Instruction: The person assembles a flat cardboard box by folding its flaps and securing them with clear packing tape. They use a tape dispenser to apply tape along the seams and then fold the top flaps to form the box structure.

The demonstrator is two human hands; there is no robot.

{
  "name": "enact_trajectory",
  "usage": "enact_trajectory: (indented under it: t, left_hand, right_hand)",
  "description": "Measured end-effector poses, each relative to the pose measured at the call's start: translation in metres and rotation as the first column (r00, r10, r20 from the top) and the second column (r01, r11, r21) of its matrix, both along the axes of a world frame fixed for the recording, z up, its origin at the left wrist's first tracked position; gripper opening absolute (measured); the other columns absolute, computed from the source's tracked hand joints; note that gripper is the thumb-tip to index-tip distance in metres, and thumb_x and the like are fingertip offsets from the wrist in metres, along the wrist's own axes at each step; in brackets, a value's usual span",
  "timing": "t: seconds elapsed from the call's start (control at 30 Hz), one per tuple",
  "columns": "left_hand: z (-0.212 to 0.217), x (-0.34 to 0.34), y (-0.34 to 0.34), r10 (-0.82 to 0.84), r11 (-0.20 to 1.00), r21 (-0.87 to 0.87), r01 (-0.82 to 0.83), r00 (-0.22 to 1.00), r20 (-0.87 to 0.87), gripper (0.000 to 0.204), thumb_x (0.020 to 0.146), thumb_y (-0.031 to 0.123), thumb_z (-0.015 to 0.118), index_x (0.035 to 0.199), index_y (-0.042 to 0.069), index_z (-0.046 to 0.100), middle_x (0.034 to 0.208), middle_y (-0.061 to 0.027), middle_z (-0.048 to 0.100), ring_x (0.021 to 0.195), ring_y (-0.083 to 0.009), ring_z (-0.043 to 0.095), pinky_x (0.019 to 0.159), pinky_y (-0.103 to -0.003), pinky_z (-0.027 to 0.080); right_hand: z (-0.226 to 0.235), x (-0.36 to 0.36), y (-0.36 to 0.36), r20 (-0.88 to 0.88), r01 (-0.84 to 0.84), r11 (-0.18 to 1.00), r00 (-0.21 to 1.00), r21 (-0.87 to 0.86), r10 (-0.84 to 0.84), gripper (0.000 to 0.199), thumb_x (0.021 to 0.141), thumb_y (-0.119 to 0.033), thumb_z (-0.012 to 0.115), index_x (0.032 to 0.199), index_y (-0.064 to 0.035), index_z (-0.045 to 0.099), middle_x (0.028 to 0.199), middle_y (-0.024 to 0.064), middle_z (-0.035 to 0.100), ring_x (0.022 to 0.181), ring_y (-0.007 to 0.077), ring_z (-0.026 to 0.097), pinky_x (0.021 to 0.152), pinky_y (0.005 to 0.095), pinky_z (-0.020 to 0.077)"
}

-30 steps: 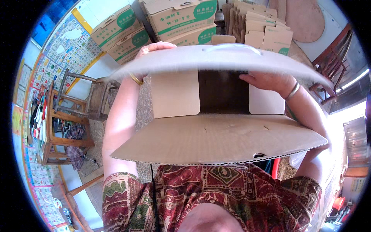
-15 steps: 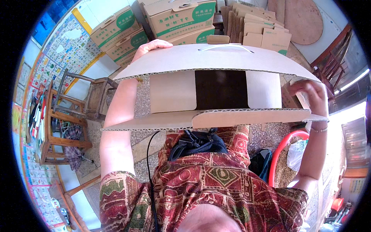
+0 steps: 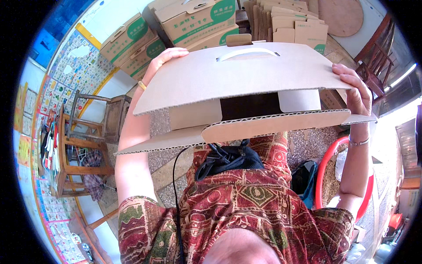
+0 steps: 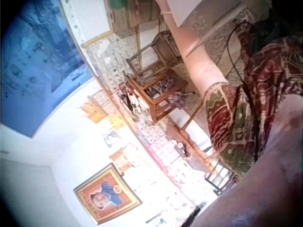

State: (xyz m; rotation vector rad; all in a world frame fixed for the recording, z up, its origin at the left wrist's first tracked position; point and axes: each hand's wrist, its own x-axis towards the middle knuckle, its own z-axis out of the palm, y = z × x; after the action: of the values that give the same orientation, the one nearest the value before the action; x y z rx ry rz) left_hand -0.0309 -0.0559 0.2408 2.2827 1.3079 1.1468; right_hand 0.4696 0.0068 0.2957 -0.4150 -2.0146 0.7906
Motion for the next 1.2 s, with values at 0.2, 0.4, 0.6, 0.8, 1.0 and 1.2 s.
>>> enact_trajectory:
  t: [0.2, 0.4, 0.6, 0.8, 1.0, 1.2]
  left_hand:
    - [-0.003, 0.004, -0.033, 0.119, 0.987, 0.12, -0.111, 0.991, -0.061, 0.033, 0.086, 0.011, 0.057, 0.118, 0.01, 0.063, 0.136, -0.0131, 0.049, 0.123, -0.0238, 0.049, 0.104, -0.034, 0.037]
    - [0.002, 0.01, -0.033, 0.174, 0.97, -0.191, -0.149, 0.978, 0.118, 0.034, 0.091, 0.014, 0.049, 0.123, 0.011, 0.059, 0.146, -0.0158, 0.035, 0.131, -0.0252, 0.039, 0.107, -0.033, 0.033]
    - [-0.008, -0.006, -0.03, 0.187, 0.963, -0.215, -0.162, 0.977, 0.1, 0.035, 0.096, 0.015, 0.043, 0.128, 0.006, 0.053, 0.14, -0.0167, 0.042, 0.128, -0.023, 0.042, 0.106, -0.033, 0.034]
    - [-0.008, -0.015, -0.041, 0.156, 0.908, -0.387, 0.159, 0.729, 0.667, 0.045, 0.098, 0.026, 0.043, 0.134, -0.001, 0.044, 0.134, -0.0118, 0.047, 0.122, -0.0185, 0.046, 0.103, -0.032, 0.036]
    - [0.002, 0.013, -0.04, 0.219, 0.859, -0.503, 0.092, 0.823, 0.525, 0.068, 0.091, 0.037, 0.057, 0.142, 0.0, 0.03, 0.138, -0.0124, 0.041, 0.125, -0.0187, 0.042, 0.103, -0.029, 0.035]
    - [-0.021, -0.007, -0.018, 0.217, 0.864, -0.501, 0.044, 0.865, 0.451, 0.067, 0.091, 0.033, 0.061, 0.142, 0.002, 0.032, 0.136, -0.0123, 0.045, 0.124, -0.0186, 0.044, 0.102, -0.031, 0.037]
  right_hand:
    - [-0.005, 0.009, -0.015, 0.096, -0.109, 0.991, 0.988, -0.081, 0.117, 0.041, 0.082, -0.035, 0.066, 0.104, -0.0004, 0.067, 0.117, 0.019, 0.06, 0.123, 0.0351, 0.046, 0.106, 0.0485, 0.0289]
    - [0.007, 0.001, -0.031, 0.199, -0.119, 0.952, 0.963, -0.281, 0.179, 0.03, 0.085, -0.024, 0.062, 0.098, 0.0019, 0.069, 0.12, 0.0175, 0.059, 0.125, 0.033, 0.044, 0.108, 0.0428, 0.026]
    - [0.012, -0.004, -0.017, 0.264, -0.057, 0.92, 0.949, -0.387, 0.17, 0.03, 0.088, -0.023, 0.058, 0.094, 0.0046, 0.069, 0.118, 0.0156, 0.059, 0.123, 0.0302, 0.046, 0.107, 0.0395, 0.028]
    - [0.007, -0.007, 0.007, 0.251, -0.114, 0.907, 0.94, -0.406, 0.231, 0.034, 0.09, -0.025, 0.057, 0.098, 0.0067, 0.067, 0.12, 0.0155, 0.058, 0.117, 0.0259, 0.051, 0.1, 0.0359, 0.0373]
    - [-0.037, 0.051, 0.053, 0.457, 0.132, 0.982, 0.871, 0.134, -0.18, 0.032, 0.089, -0.021, 0.06, 0.112, 0.0014, 0.059, 0.108, 0.0119, 0.062, 0.099, 0.0232, 0.059, 0.086, 0.0335, 0.0465]
    - [-0.069, 0.086, 0.12, 0.505, 0.012, 0.668, 0.646, 0.744, -0.573, 0.03, 0.084, -0.004, 0.06, 0.114, -0.0029, 0.055, 0.1, 0.0151, 0.061, 0.094, 0.033, 0.059, 0.08, 0.0407, 0.0478]
